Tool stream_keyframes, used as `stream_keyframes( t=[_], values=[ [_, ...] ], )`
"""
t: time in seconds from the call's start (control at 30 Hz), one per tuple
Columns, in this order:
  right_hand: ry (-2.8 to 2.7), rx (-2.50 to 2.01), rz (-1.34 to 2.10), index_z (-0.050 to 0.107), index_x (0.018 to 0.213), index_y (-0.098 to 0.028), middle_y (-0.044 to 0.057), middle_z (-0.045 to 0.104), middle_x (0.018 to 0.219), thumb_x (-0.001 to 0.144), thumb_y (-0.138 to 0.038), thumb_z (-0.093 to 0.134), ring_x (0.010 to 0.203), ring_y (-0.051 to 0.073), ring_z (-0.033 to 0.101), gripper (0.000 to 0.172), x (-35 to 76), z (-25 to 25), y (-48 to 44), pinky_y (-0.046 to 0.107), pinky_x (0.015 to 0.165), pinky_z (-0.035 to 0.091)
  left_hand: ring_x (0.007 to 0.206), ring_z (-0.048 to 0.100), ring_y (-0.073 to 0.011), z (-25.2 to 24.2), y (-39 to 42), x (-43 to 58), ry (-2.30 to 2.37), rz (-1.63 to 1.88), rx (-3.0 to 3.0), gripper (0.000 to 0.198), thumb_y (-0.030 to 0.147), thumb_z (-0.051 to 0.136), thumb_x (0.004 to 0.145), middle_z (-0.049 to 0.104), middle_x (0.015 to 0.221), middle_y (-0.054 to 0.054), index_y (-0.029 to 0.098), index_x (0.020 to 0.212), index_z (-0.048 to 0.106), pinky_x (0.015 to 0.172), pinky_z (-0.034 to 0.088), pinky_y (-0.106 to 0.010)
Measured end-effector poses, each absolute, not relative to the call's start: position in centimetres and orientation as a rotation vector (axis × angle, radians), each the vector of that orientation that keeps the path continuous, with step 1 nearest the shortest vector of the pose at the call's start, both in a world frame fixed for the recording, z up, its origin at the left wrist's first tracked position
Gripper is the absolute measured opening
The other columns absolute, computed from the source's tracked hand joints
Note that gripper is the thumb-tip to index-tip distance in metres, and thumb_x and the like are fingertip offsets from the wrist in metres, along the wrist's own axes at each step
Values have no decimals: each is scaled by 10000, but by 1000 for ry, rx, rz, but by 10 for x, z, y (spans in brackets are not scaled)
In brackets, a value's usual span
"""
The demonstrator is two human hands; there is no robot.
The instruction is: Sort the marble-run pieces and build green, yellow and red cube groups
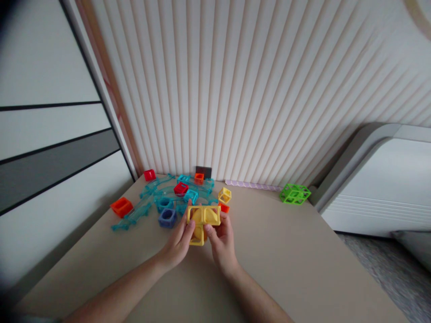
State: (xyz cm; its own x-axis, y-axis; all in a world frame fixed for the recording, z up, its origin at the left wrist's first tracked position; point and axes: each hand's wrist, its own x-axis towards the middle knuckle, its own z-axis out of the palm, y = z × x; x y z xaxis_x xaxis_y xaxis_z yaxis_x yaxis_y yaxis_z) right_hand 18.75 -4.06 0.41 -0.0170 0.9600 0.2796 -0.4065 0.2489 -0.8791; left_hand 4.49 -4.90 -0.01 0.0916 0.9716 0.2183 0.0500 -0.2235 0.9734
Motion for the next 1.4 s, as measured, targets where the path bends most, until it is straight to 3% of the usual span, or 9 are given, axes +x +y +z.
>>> stream_keyframes(
  t=[0.33,0.5,0.63,0.77,0.83,1.03,1.13,1.23,1.4],
  values=[
    [-992,-714,1171,601,1187,-267,47,710,1153,857,-373,767,1028,224,697,384,188,6,-38,367,915,580,1524,275,-315,-2,-50,49,993,1449,1592,771,419,564,975,218,1681,-121,277,1609,148,1221,322,-471],
    [-954,-721,1193,508,1306,-293,63,701,1214,848,-383,772,1047,238,703,536,187,7,-37,399,915,584,1494,349,-291,0,-49,48,1045,1410,1769,563,354,470,1017,400,1602,-127,238,1554,346,1226,308,-473],
    [-928,-734,1226,347,1475,-358,58,667,1314,825,-349,796,1143,253,680,789,186,14,-39,428,960,565,1469,402,-262,2,-48,45,1129,1422,1753,517,336,376,1047,496,1541,-120,231,1554,354,1200,360,-443],
    [-1009,-776,1272,609,1250,-241,78,712,1240,814,-375,802,1103,271,692,495,188,14,-38,394,948,564,1457,423,-253,-1,-46,44,1156,1448,1768,508,326,363,1050,525,1520,-115,226,1547,375,1186,386,-424],
    [-1028,-787,1278,648,1176,-217,79,740,1167,820,-383,798,1038,268,710,421,190,11,-37,379,913,573,1453,430,-254,-2,-45,43,1156,1452,1789,503,317,360,1050,527,1518,-118,226,1544,382,1183,392,-422],
    [-1016,-700,1261,599,1256,-251,75,715,1221,833,-394,788,1050,260,702,484,194,0,-37,385,918,569,1466,404,-278,2,-50,43,997,1522,1755,534,352,451,1028,436,1586,-116,241,1545,376,1208,351,-439],
    [-1036,-687,1254,579,1277,-274,70,708,1233,804,-387,815,1068,257,700,541,196,2,-41,378,920,573,1410,483,-293,12,-52,42,875,1497,1557,585,433,465,1019,498,1537,-138,216,1551,356,1150,431,-432],
    [-1069,-695,1253,581,1266,-286,67,704,1234,772,-375,841,1066,261,703,564,197,6,-45,375,902,586,1306,586,-311,20,-51,41,820,1435,1429,562,482,501,997,598,1437,-154,177,1469,483,1069,506,-426],
    [-1071,-678,1251,573,1286,-298,70,703,1251,780,-378,835,1086,274,701,576,199,4,-45,410,919,587,1263,617,-319,22,-47,40,724,1404,1328,600,516,608,935,627,1403,-147,191,1434,531,1055,514,-429]
  ],
)
